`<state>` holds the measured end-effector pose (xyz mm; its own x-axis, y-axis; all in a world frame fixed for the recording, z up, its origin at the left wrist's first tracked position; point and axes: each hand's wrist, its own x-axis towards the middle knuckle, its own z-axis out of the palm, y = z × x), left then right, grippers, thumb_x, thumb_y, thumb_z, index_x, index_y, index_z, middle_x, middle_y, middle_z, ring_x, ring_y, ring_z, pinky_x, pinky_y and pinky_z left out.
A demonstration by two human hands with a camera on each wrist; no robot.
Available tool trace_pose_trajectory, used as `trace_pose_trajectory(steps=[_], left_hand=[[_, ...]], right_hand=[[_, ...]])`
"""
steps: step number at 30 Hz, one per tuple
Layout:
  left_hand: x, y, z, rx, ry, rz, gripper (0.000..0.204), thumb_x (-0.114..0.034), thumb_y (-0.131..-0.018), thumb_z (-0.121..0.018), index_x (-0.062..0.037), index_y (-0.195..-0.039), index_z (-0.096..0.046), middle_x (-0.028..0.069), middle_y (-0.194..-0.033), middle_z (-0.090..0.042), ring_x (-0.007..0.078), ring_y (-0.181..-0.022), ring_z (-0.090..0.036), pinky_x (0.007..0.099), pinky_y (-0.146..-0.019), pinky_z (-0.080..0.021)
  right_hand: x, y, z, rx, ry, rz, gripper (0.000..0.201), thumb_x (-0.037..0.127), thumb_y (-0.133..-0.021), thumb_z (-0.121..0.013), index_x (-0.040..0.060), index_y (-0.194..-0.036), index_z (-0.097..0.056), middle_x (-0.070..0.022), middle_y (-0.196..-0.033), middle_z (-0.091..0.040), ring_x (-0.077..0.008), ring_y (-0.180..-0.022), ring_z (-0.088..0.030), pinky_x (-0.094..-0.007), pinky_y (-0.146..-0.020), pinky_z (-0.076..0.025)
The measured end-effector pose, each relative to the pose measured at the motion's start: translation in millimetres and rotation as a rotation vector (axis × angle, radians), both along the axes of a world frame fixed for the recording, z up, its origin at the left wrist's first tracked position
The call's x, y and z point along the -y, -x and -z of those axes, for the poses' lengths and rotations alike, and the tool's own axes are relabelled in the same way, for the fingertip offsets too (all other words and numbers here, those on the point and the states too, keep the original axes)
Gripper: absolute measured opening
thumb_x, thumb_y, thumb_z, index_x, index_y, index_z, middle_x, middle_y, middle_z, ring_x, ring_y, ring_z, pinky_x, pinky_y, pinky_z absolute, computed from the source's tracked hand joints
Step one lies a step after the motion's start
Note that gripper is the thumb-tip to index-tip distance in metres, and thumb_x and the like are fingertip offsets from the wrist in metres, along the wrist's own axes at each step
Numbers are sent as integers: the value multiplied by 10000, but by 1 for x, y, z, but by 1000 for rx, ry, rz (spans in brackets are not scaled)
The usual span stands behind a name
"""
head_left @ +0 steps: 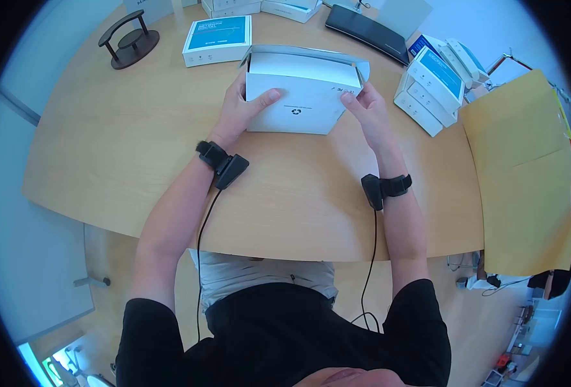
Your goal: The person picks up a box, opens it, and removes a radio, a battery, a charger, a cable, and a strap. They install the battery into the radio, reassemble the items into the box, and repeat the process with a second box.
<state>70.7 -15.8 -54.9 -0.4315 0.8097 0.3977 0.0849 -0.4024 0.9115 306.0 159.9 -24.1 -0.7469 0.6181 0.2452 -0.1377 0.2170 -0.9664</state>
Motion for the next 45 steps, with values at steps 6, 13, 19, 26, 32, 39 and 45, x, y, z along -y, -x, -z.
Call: trace_pose_trajectory(steps=[6, 13, 19, 26, 32, 39, 45], left_hand=[[-1, -2, 1, 19, 8, -18, 591, -341, -932, -859, -12, -1368, -631, 107, -1247, -718, 174, -1137, -676, 345, -985, -558], [0, 2, 4, 6, 28, 3, 604, -357, -927, -862, 5, -1353, -630, 118, -1239, -721, 174, -1122, -685, 339, -963, -568], [-1, 0, 5, 1, 35, 14, 634, -367, -913, -871, 5, -1365, -627, 130, -1245, -724, 190, -1134, -692, 350, -977, -572], [-1, -1, 6, -29, 41, 40, 647, -371, -907, -875, 6, -1370, -625, 131, -1252, -727, 193, -1140, -693, 356, -988, -569], [-2, -2, 6, -27, 46, 38, 641, -370, -903, -878, 5, -1361, -633, 126, -1249, -727, 191, -1141, -691, 355, -989, -564], [0, -3, 4, -32, 51, 29, 644, -371, -905, -878, 9, -1362, -631, 126, -1248, -724, 187, -1138, -688, 354, -985, -565], [-1, -3, 7, -19, 42, 31, 637, -365, -910, -874, 11, -1363, -630, 124, -1253, -721, 189, -1140, -686, 354, -983, -564]], right_hand=[[0, 2, 1, -31, 9, 17, 670, 275, -968, -830, -1, -1503, -535, -102, -1382, -653, -192, -1294, -612, -376, -1142, -469], [3, -5, -17, -85, -36, -41, 650, 343, -1056, -707, 10, -1568, -486, -109, -1416, -639, -194, -1332, -596, -369, -1161, -461], [-2, -7, -29, -155, -142, 96, 537, 427, -1146, -518, 13, -1473, -615, -77, -1318, -700, -159, -1220, -645, -351, -1125, -482], [2, -6, -34, -99, -63, 215, 497, 453, -1131, -551, 22, -1320, -713, -33, -1152, -748, -116, -1051, -673, -323, -1018, -521], [3, -7, -37, -97, -49, 203, 477, 432, -1127, -568, 18, -1316, -712, -42, -1150, -749, -121, -1049, -676, -320, -986, -531], [-10, -11, -14, -207, -179, 122, 449, 337, -1125, -589, -13, -1397, -662, -61, -1219, -736, -124, -1078, -671, -324, -979, -538], [-11, -13, -6, -210, -255, 99, 447, 330, -1121, -596, -27, -1384, -656, -50, -1197, -723, -123, -1093, -640, -296, -963, -510]])
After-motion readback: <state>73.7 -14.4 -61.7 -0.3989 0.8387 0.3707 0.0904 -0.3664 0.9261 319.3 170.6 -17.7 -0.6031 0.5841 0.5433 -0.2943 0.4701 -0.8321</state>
